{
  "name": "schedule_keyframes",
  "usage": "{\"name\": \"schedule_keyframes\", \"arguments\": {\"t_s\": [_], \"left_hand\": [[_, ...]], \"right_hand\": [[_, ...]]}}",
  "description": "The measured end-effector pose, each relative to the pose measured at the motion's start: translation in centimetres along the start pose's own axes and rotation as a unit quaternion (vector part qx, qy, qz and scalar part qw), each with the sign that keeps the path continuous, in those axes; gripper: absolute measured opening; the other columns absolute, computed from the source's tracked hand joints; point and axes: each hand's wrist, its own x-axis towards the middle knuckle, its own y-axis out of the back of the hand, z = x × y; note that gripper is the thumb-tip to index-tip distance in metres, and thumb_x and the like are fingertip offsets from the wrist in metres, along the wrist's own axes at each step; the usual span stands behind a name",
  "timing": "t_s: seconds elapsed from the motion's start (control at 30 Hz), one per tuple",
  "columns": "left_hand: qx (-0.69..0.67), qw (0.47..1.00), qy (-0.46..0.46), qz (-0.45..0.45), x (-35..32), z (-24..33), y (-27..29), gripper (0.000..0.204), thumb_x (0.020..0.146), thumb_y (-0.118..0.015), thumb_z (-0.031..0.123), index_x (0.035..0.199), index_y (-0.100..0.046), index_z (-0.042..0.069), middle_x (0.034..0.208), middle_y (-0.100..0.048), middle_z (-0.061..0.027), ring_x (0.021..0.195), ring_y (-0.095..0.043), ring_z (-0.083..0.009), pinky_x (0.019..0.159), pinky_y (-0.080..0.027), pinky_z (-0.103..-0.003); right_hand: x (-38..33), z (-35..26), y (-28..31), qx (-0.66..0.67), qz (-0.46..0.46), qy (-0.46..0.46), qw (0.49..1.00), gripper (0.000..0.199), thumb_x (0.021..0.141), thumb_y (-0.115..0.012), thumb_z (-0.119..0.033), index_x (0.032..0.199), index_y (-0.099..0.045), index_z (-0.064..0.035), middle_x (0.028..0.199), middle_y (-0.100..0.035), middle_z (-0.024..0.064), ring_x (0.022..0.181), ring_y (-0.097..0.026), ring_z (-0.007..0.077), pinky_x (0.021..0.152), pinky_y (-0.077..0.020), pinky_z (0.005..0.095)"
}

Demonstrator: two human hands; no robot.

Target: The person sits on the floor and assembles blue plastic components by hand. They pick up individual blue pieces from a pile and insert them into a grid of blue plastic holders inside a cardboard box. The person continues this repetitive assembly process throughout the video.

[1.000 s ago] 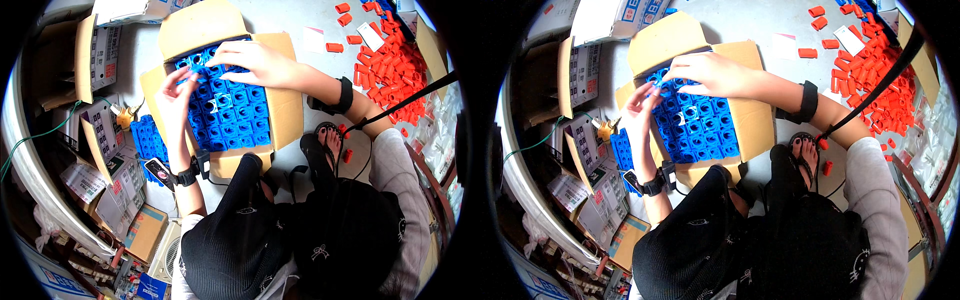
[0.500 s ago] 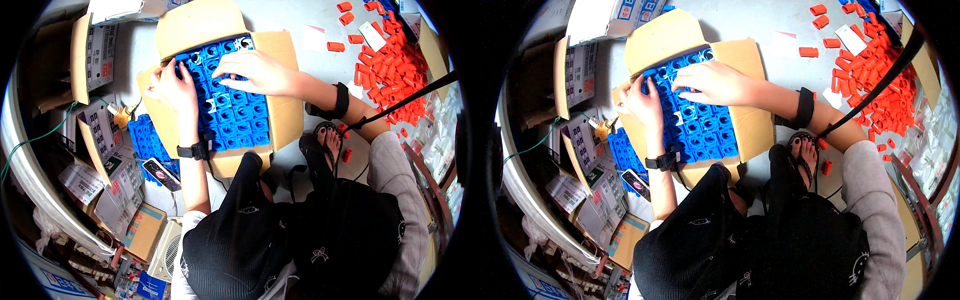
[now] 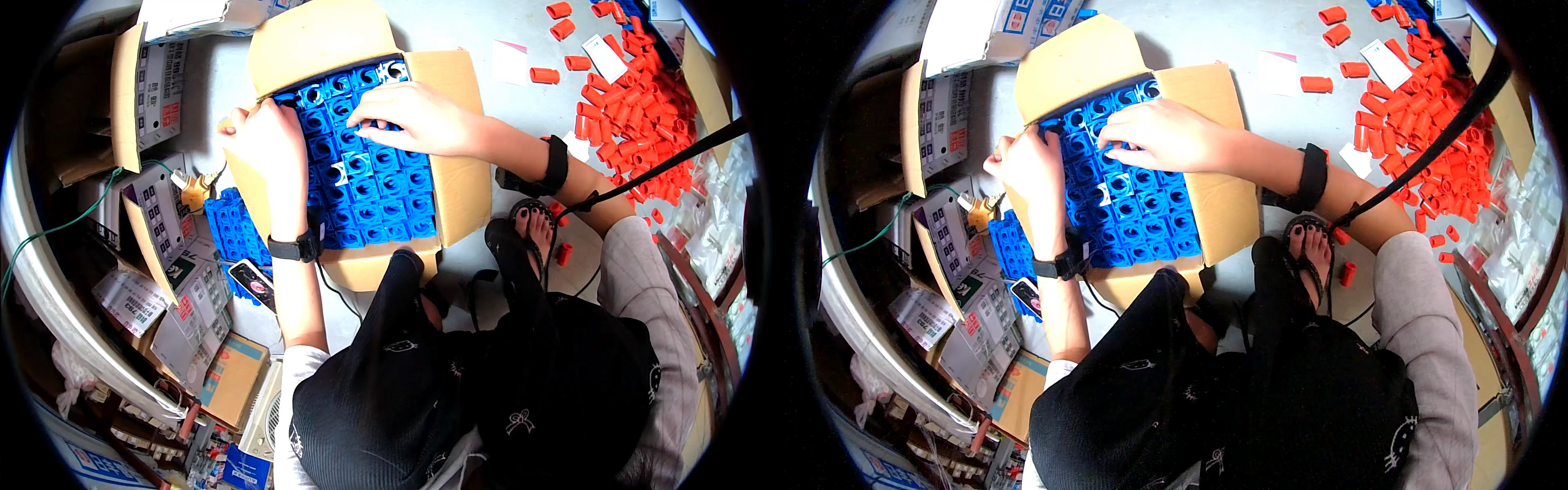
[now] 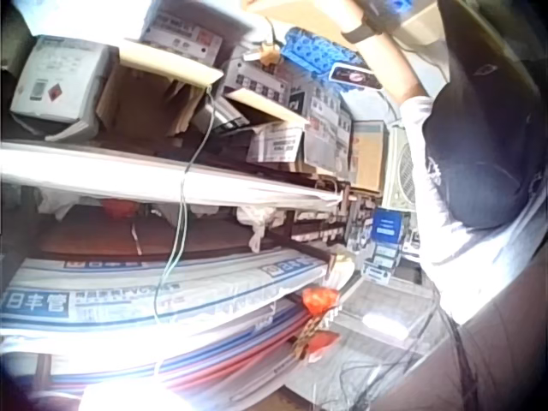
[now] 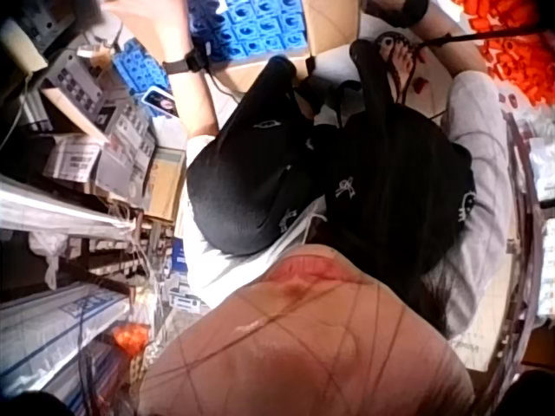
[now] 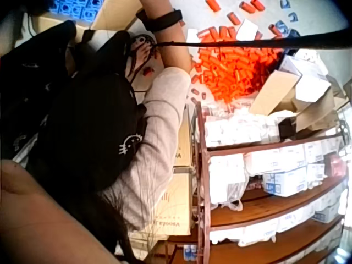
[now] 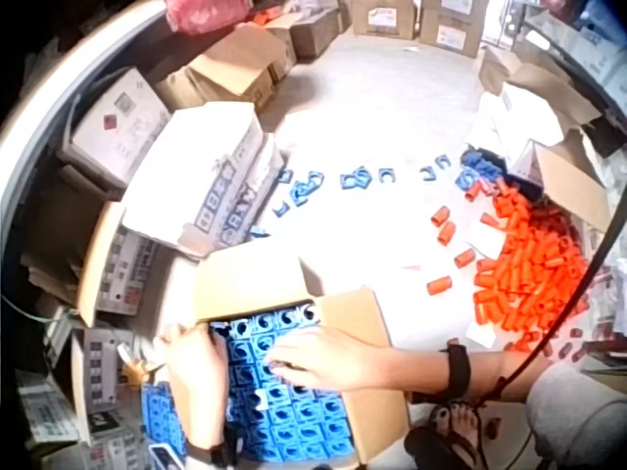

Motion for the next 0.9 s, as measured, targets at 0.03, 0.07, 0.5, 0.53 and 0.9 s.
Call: {"name": "schedule_keyframes", "arguments": {"t_s": [0.03, 0.07, 0.5, 0.53, 0.9], "left_hand": [[0.001, 1.000, 0.001, 0.000, -0.1, -0.3, -0.1, 0.011, 0.075, -0.064, 0.016, 0.073, -0.068, 0.006, 0.068, -0.067, -0.0096, 0.078, -0.059, -0.0250, 0.083, -0.036, -0.044], [0.000, 1.000, -0.002, -0.010, -0.3, -0.8, -0.1, 0.013, 0.077, -0.066, 0.021, 0.080, -0.071, 0.009, 0.070, -0.068, -0.0085, 0.079, -0.060, -0.0241, 0.083, -0.037, -0.044], [-0.122, 0.990, -0.034, 0.057, -0.8, -3.2, -0.7, 0.023, 0.078, -0.077, 0.032, 0.088, -0.073, 0.012, 0.080, -0.065, 0.0005, 0.084, -0.058, -0.0198, 0.081, -0.037, -0.038], [-0.124, 0.989, -0.036, 0.071, -0.8, -3.2, -0.8, 0.023, 0.077, -0.077, 0.032, 0.086, -0.073, 0.011, 0.082, -0.063, -0.0003, 0.084, -0.057, -0.0205, 0.081, -0.037, -0.038], [-0.045, 0.998, -0.037, 0.030, 0.3, -1.4, -0.9, 0.020, 0.077, -0.069, 0.024, 0.074, -0.068, 0.005, 0.082, -0.062, -0.0071, 0.087, -0.057, -0.0254, 0.081, -0.040, -0.043]], "right_hand": [[0.0, 0.0, 0.0, -0.001, 0.000, -0.001, 1.000, 0.018, 0.090, -0.061, -0.022, 0.099, -0.065, -0.0061, 0.093, -0.066, 0.0113, 0.089, -0.064, 0.0307, 0.078, -0.0519, 0.0412], [0.0, 0.0, -0.1, -0.001, 0.000, 0.000, 1.000, 0.018, 0.090, -0.061, -0.022, 0.099, -0.065, -0.0061, 0.093, -0.066, 0.0113, 0.089, -0.064, 0.0307, 0.078, -0.0519, 0.0412], [-0.4, 0.1, -0.7, 0.003, 0.001, 0.005, 1.000, 0.016, 0.086, -0.064, -0.015, 0.100, -0.065, -0.0079, 0.086, -0.064, 0.0084, 0.081, -0.065, 0.0263, 0.074, -0.0519, 0.0390], [-0.3, 0.1, -0.6, 0.011, -0.008, -0.005, 1.000, 0.015, 0.086, -0.064, -0.015, 0.100, -0.065, -0.0081, 0.087, -0.064, 0.0087, 0.082, -0.065, 0.0268, 0.074, -0.0519, 0.0392], [-0.3, 0.1, -1.1, -0.023, -0.005, 0.001, 1.000, 0.016, 0.089, -0.061, -0.020, 0.095, -0.064, -0.0058, 0.086, -0.064, 0.0105, 0.085, -0.063, 0.0293, 0.074, -0.0512, 0.0412]]}}
